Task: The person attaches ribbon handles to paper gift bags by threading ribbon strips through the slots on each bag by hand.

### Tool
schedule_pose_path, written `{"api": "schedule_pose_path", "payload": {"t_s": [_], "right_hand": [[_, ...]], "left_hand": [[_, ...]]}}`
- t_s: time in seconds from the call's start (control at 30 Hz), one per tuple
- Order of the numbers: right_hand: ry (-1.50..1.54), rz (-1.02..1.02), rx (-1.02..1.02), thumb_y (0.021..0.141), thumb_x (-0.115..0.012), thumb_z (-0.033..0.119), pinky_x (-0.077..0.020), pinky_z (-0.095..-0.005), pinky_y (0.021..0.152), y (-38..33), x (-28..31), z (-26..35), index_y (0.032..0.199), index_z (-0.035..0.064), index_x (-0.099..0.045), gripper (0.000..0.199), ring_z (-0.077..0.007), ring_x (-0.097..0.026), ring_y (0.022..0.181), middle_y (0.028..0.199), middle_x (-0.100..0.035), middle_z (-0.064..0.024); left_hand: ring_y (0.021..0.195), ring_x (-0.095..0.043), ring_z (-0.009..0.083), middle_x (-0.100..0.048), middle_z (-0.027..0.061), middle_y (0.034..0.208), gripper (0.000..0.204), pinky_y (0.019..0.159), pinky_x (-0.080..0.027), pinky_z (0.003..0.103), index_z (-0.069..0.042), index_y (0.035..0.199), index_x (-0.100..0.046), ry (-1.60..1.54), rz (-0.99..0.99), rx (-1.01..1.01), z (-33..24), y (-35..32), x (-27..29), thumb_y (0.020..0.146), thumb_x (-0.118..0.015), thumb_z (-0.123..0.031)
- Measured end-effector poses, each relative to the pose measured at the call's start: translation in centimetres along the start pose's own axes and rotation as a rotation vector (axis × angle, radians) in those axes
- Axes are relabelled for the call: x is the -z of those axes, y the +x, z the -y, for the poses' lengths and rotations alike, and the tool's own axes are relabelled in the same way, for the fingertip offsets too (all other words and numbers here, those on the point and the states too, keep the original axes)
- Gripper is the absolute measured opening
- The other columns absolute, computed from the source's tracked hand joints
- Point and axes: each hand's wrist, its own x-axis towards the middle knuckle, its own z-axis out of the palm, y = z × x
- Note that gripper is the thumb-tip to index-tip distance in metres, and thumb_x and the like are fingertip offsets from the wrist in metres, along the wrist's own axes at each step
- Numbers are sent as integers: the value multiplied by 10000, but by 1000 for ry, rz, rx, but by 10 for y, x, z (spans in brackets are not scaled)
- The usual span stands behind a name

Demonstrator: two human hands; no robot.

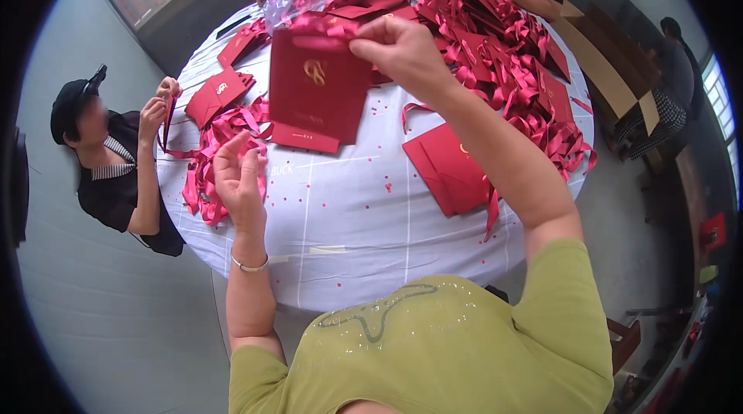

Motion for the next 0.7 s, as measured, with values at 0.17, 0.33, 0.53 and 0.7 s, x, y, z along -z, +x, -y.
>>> {"api": "schedule_pose_path", "payload": {"t_s": [0.17, 0.33, 0.53, 0.7], "right_hand": [[-53, 146, -156, 813, -792, 217, -520, -229, 621, 55, -23, -61, 989, -9, -689, 305, -110, -637, 700, 852, -688, -57], [-360, 202, -192, 779, -788, 275, -533, -294, 647, 31, -14, -102, 1004, -34, -680, 396, -141, -660, 716, 817, -694, -93], [-668, 514, -42, 714, -799, 294, -519, -347, 825, -53, 64, -46, 1050, -58, -664, 505, -264, -665, 923, 998, -694, -170], [-1003, 644, -12, 588, -873, 363, -388, -410, 1056, -103, 87, -35, 1193, -17, -609, 761, -351, -475, 1238, 1318, -531, -194]], "left_hand": [[756, -607, 98, -619, 78, 1086, 277, 685, -527, 230, 1, 1152, -526, 118, 115, 146, 21, -4, -2, 890, -615, -2], [704, -644, 119, -645, 104, 1015, 296, 623, -512, 251, 17, 1107, -543, 294, 174, 162, 34, -9, -2, 838, -661, -13], [654, -645, 124, -674, 104, 809, 267, 548, -494, 272, 16, 1074, -569, 429, 273, 193, 43, -11, 1, 838, -671, -59], [582, -603, 107, -645, 60, 685, 233, 514, -459, 254, 17, 1056, -591, 497, 371, 155, 41, -13, -4, 848, -657, -62]]}}
